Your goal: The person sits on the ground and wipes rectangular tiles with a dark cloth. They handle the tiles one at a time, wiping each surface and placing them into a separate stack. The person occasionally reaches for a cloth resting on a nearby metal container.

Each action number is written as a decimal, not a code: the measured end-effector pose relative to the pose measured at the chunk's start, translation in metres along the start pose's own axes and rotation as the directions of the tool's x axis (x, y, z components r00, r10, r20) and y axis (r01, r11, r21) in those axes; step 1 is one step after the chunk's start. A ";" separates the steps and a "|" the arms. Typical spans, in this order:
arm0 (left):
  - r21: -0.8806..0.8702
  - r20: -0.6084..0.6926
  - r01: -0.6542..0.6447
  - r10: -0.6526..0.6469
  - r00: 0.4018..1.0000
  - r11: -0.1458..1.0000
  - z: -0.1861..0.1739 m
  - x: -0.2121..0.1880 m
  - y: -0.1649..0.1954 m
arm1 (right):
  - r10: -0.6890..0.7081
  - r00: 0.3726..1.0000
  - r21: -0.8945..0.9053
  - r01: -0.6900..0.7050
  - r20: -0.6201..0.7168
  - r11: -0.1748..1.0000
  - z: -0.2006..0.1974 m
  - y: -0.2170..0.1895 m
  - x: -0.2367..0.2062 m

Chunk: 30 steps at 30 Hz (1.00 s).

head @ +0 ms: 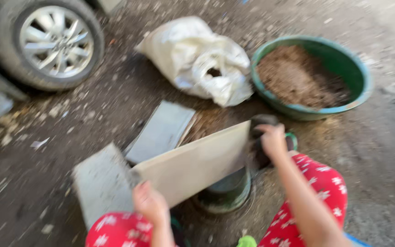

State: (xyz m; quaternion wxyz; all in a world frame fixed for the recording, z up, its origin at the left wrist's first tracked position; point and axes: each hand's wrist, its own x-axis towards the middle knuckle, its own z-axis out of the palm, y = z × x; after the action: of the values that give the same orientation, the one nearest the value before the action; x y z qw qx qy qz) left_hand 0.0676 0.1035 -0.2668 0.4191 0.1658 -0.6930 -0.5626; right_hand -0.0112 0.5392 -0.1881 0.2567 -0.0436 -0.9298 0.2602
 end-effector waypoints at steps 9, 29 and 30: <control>-0.017 -0.188 -0.026 0.022 0.982 1.000 -0.081 0.093 -0.026 | -0.201 0.957 0.657 0.014 0.210 0.754 0.008 -0.089 -0.065; 0.206 0.955 0.543 -0.289 0.071 0.814 0.031 0.010 0.162 | 0.831 0.544 0.849 -0.487 0.112 0.205 -0.293 0.120 -0.313; 0.245 0.952 0.464 -0.303 0.054 0.852 0.024 0.017 0.152 | 0.845 0.526 0.872 -0.453 0.094 0.185 -0.301 0.136 -0.344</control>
State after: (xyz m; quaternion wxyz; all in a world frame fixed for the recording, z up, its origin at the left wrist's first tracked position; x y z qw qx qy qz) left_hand 0.0761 0.1542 -0.1203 -0.2752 -0.0801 -0.6876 -0.6671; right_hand 0.4294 0.7218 -0.1924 0.2926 -0.3759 -0.4943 0.7272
